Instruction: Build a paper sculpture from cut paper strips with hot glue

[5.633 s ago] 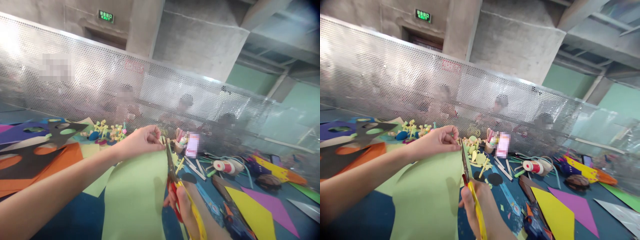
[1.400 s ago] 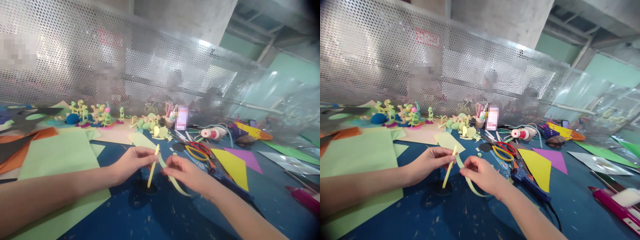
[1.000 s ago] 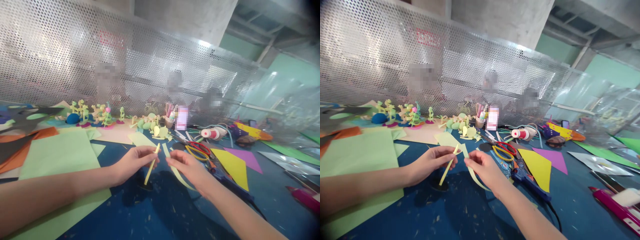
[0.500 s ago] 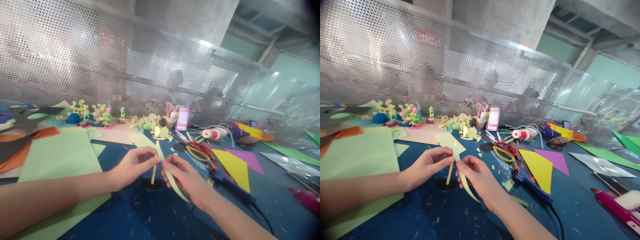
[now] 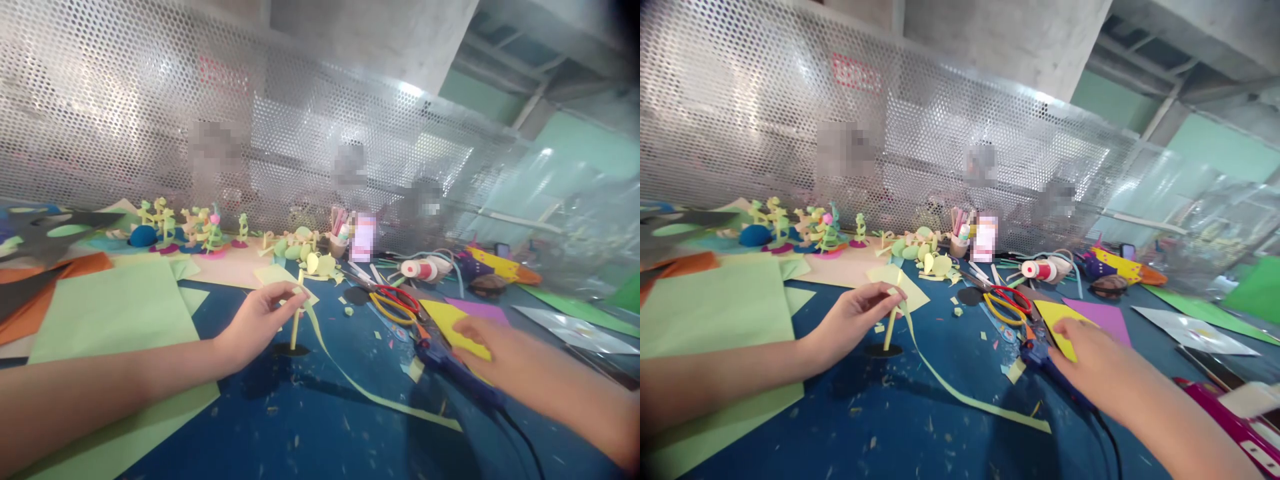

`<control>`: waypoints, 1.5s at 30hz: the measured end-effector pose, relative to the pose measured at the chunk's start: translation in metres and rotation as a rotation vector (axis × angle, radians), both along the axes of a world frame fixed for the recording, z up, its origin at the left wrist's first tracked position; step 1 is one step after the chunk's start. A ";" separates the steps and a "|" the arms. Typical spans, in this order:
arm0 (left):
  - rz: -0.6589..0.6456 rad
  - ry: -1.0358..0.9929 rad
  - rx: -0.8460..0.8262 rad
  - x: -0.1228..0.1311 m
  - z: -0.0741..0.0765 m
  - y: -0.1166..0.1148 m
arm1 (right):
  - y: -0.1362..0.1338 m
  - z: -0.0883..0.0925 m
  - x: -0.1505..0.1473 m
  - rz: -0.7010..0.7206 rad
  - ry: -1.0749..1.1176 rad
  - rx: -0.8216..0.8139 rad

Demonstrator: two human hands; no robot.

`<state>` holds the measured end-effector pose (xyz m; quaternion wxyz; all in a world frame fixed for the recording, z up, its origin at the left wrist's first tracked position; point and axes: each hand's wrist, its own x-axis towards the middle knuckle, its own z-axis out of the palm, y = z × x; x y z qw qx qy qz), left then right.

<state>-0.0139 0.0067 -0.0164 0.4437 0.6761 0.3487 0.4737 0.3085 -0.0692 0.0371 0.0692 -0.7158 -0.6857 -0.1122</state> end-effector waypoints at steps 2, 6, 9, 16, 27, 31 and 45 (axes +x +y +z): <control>-0.014 0.034 0.006 0.001 -0.001 0.000 | -0.006 -0.018 0.019 -0.031 -0.080 -0.158; -0.047 0.103 0.025 0.001 -0.001 -0.003 | -0.005 -0.045 0.023 0.009 -0.131 -0.256; -0.042 0.126 0.022 0.000 -0.001 -0.004 | 0.001 -0.050 0.014 -0.014 -0.132 -0.268; -0.039 0.089 -0.010 -0.001 -0.006 0.000 | 0.000 -0.032 0.012 -0.151 -0.111 -0.097; -0.025 0.064 -0.035 -0.001 -0.011 0.006 | -0.031 -0.011 -0.112 0.417 0.295 0.261; -0.049 0.095 -0.026 -0.001 -0.010 0.005 | -0.031 -0.015 -0.135 0.537 0.242 0.284; -0.070 0.185 -0.030 -0.002 -0.013 0.004 | -0.023 -0.018 -0.147 0.559 0.246 0.234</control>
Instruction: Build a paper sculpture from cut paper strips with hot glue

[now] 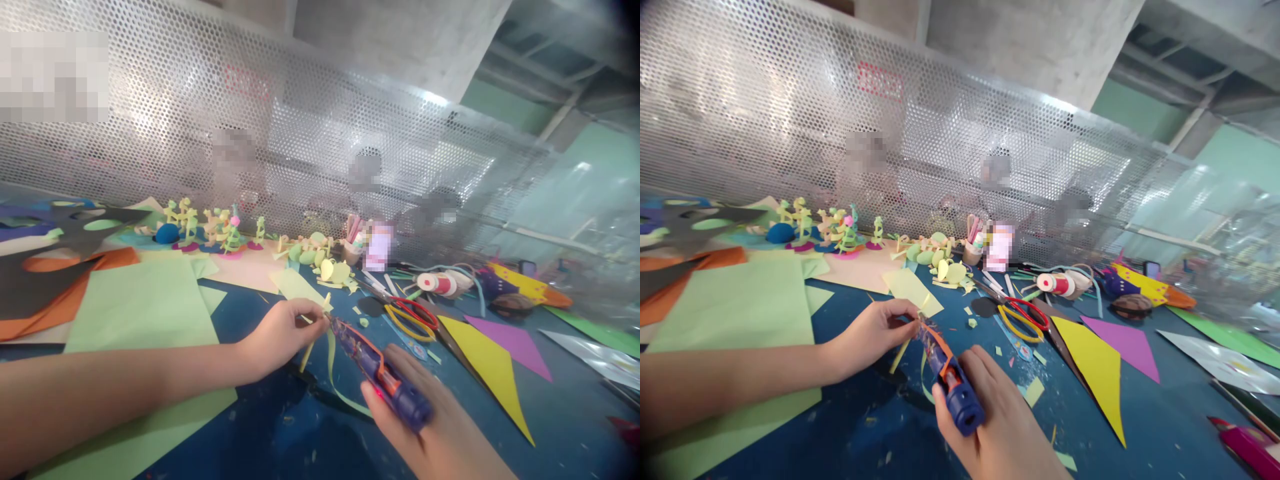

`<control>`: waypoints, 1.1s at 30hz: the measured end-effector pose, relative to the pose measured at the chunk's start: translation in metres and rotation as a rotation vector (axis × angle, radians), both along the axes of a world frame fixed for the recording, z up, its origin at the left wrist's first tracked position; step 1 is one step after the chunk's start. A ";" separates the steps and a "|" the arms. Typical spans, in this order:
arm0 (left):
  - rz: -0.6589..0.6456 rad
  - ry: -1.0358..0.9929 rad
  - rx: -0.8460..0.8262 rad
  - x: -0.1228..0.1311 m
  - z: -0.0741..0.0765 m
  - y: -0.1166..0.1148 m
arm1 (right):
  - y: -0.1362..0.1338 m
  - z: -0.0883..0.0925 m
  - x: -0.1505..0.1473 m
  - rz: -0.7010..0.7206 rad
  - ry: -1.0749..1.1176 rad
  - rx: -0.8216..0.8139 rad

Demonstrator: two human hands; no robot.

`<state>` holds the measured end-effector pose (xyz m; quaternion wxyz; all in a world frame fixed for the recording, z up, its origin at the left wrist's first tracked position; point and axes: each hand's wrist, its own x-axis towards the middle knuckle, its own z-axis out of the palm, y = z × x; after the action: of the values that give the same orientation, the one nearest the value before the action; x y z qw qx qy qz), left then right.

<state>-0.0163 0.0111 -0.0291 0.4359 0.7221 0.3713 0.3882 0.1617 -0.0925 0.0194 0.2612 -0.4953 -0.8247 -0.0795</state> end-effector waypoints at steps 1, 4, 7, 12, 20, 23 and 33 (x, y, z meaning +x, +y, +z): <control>0.002 0.001 0.003 0.000 0.000 0.000 | 0.000 0.000 0.000 -0.001 0.003 -0.007; 0.009 0.005 0.016 0.000 0.000 0.000 | 0.000 -0.001 0.000 0.001 0.015 -0.025; 0.018 0.009 0.023 0.000 0.000 0.000 | -0.001 -0.002 0.001 0.012 0.022 -0.038; 0.027 0.011 0.034 0.000 0.000 -0.001 | -0.001 0.000 0.001 -0.012 0.025 -0.091; 0.021 0.012 0.028 0.000 0.001 0.000 | -0.001 0.003 0.000 -0.028 0.048 -0.155; 0.020 0.000 0.029 0.001 0.000 0.000 | -0.002 0.002 0.002 -0.023 0.078 -0.150; 0.011 -0.004 0.027 0.000 0.000 0.000 | -0.002 0.004 0.001 -0.035 0.075 -0.216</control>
<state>-0.0167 0.0109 -0.0292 0.4247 0.7251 0.3691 0.3971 0.1624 -0.0946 0.0239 0.2356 -0.5377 -0.8092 0.0241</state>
